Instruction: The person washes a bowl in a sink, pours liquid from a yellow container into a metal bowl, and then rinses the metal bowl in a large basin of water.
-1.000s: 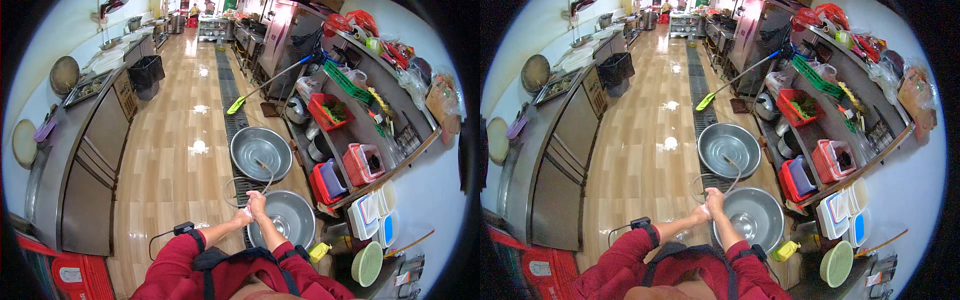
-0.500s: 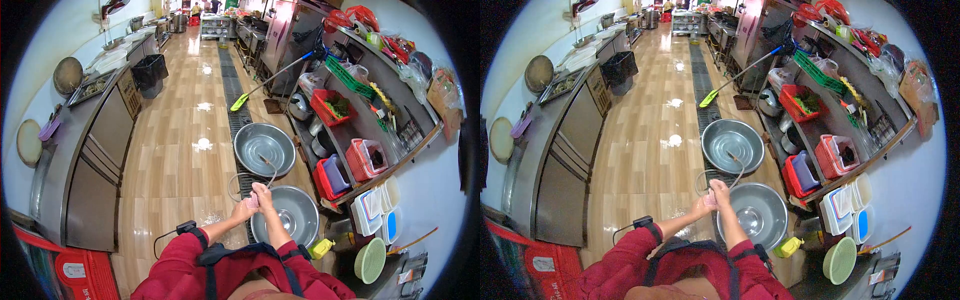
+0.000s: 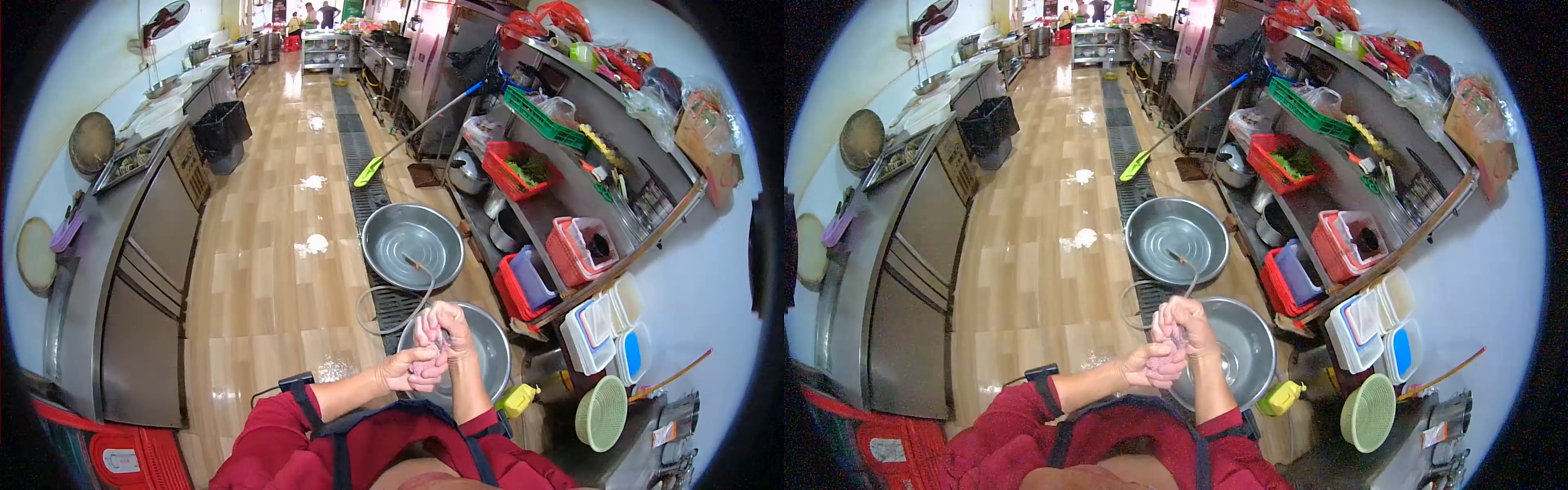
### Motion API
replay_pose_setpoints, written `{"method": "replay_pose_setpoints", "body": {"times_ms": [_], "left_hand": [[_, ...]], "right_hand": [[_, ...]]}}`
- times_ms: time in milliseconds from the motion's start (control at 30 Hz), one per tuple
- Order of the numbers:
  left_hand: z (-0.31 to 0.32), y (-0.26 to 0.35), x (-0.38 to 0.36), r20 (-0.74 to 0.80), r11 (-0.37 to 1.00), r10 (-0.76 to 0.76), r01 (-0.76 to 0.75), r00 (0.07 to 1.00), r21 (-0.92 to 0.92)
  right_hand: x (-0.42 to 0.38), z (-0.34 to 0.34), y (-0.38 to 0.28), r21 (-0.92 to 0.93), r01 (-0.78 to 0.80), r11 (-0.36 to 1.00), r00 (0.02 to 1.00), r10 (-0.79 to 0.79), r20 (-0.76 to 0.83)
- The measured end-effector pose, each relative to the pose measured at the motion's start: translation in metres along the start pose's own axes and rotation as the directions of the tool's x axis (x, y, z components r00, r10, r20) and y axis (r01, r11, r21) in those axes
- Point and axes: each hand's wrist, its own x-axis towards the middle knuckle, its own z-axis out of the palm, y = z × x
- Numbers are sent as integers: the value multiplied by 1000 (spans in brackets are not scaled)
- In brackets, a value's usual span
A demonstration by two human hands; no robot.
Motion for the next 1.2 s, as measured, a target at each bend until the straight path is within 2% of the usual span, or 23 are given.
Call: {"method": "replay_pose_setpoints", "body": {"times_ms": [33,67,133,200,267,300,333,367,467,533,567,633,667,733,833,867,933,1000,1033,1067,1100,1167,1200], "left_hand": [[-3,2,0,-23,998,-37,38,999,45],[-7,5,-2,-242,993,-108,118,964,26],[-22,13,-3,-354,981,-175,192,919,14],[-46,15,-5,-547,948,-85,236,833,213],[-52,19,-1,-754,838,142,328,641,437],[-54,18,2,-765,745,311,356,563,564],[-57,19,3,-790,695,375,417,485,585],[-59,21,2,-775,533,435,564,458,631],[-84,15,3,-760,468,521,615,388,635],[-124,2,0,-303,10,868,596,394,803],[-146,-5,-1,-305,20,876,604,373,797],[-173,-3,-3,-508,144,792,706,337,693],[-163,-4,-1,-561,173,791,791,244,587],[-156,-14,-5,-517,216,829,732,213,647],[-145,-14,-4,-445,85,871,828,208,554],[-136,-12,-4,-534,171,835,859,133,482],[-136,-5,-8,-557,157,808,839,194,520],[-139,2,-13,-586,164,777,824,231,542],[-139,7,-18,-564,127,702,704,434,699],[-138,12,-24,-494,111,610,550,619,827],[-119,15,-29,-491,111,616,549,616,828],[-52,22,-32,-489,633,310,207,815,746],[-43,20,-29,-498,784,197,170,844,598]], "right_hand": [[3,-1,-2,1,-3,1000,1000,3,-10],[5,-6,-1,39,-118,992,985,122,-119],[7,-22,11,79,-242,967,923,254,-289],[15,-39,34,-19,-249,968,882,219,-417],[25,-53,55,-137,-224,965,856,128,-501],[28,-61,65,-172,-200,965,848,83,-524],[30,-67,73,-192,-224,955,818,78,-570],[32,-71,78,-212,-247,946,792,71,-607],[35,-82,93,-223,-269,937,736,51,-675],[36,-103,114,-284,-301,910,681,-4,-733],[35,-106,119,-337,-354,872,645,-32,-763],[35,-114,129,-310,-366,877,585,-42,-810],[33,-113,130,-285,-379,880,563,-25,-826],[34,-107,133,-247,-395,885,489,-25,-872],[34,-151,171,-312,-327,892,479,-128,-868],[30,-149,172,-326,-337,884,502,-124,-856],[31,-143,162,-345,-346,872,530,-122,-839],[26,-122,133,-197,-394,898,689,147,-710],[25,-120,118,-100,-389,916,798,281,-533],[24,-103,100,-100,-354,930,872,290,-394],[22,-83,79,-93,-320,943,925,290,-246],[16,-56,47,-42,-284,958,958,282,-47],[16,-53,40,3,-273,962,960,273,58]]}}
